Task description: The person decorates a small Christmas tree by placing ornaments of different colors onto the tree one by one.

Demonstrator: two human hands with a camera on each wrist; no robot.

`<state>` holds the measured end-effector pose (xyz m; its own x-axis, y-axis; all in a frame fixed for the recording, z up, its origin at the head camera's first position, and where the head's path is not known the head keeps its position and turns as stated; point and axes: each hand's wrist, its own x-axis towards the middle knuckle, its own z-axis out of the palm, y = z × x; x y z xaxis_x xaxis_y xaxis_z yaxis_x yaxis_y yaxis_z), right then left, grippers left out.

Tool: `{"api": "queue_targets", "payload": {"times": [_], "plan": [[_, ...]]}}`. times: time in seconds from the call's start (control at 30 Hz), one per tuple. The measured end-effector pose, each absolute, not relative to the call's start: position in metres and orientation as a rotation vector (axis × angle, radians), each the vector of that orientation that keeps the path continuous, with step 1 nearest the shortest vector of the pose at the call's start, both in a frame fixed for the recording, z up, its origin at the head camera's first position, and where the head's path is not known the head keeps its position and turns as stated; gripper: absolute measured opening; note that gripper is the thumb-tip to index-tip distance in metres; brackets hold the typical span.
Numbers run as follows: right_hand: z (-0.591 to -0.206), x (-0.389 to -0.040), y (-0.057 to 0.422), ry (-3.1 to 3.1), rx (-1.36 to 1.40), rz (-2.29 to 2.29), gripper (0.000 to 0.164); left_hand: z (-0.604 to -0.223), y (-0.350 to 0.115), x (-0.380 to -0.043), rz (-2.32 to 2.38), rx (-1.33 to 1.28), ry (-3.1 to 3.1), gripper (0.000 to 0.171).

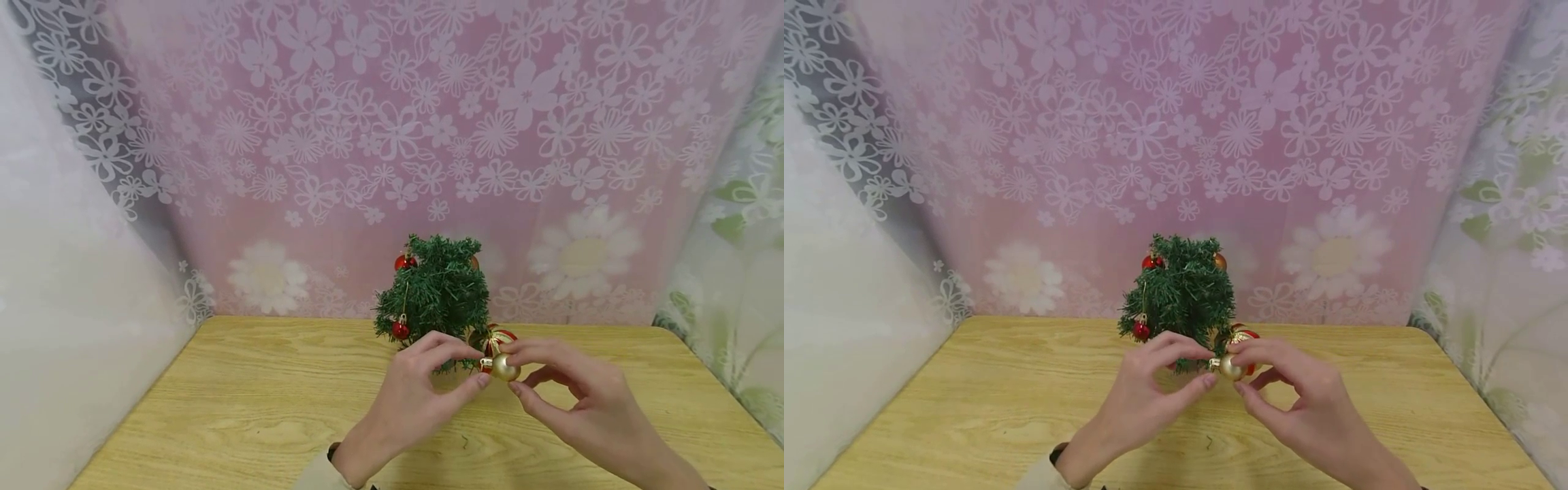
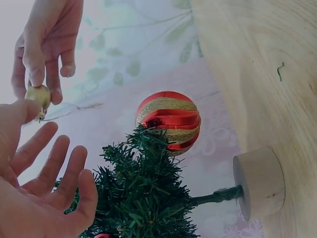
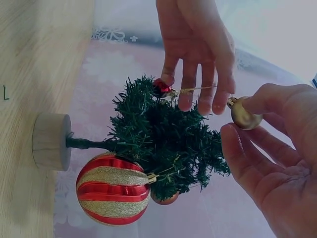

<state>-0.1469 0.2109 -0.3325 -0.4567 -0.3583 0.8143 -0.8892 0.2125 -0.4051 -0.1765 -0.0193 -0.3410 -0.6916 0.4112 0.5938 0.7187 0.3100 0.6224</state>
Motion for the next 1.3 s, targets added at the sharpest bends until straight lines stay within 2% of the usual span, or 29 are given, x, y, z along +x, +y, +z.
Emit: {"api": "queue_targets", "payload": {"times": [0.2, 0.4, 0.5, 0.73, 0.9, 1.13, 1.3], "plan": [[-0.332, -0.145, 0.21, -1.983, 1.102, 1.135, 0.035, -0.344, -0.019, -0.177, -1.315, -0.986, -2.219, 0.012], [-0.333, -0.14, 0.208, -2.093, 0.962, 1.052, 0.065, -0.343, -0.024, -0.177, -1.425, -0.897, -2.227, 0.012], [-0.334, -0.14, 0.207, -2.089, 0.958, 1.096, 0.063, -0.343, -0.026, -0.177, -1.473, -0.853, -2.244, 0.011], [-0.334, -0.14, 0.201, -2.149, 0.905, 1.132, 0.046, -0.345, -0.027, -0.176, -1.482, -0.874, -2.21, 0.011], [-0.334, -0.14, 0.198, -2.168, 0.912, 1.092, 0.045, -0.347, -0.027, -0.175, -1.538, -0.969, -2.159, 0.012], [-0.342, -0.145, 0.199, -2.129, 0.983, 0.998, 0.052, -0.348, -0.027, -0.174, -1.598, -1.07, -2.16, 0.015], [-0.346, -0.146, 0.199, -2.15, 1.032, 1.015, 0.047, -0.348, -0.027, -0.174, -1.617, -1.064, -2.2, 0.015]]}}
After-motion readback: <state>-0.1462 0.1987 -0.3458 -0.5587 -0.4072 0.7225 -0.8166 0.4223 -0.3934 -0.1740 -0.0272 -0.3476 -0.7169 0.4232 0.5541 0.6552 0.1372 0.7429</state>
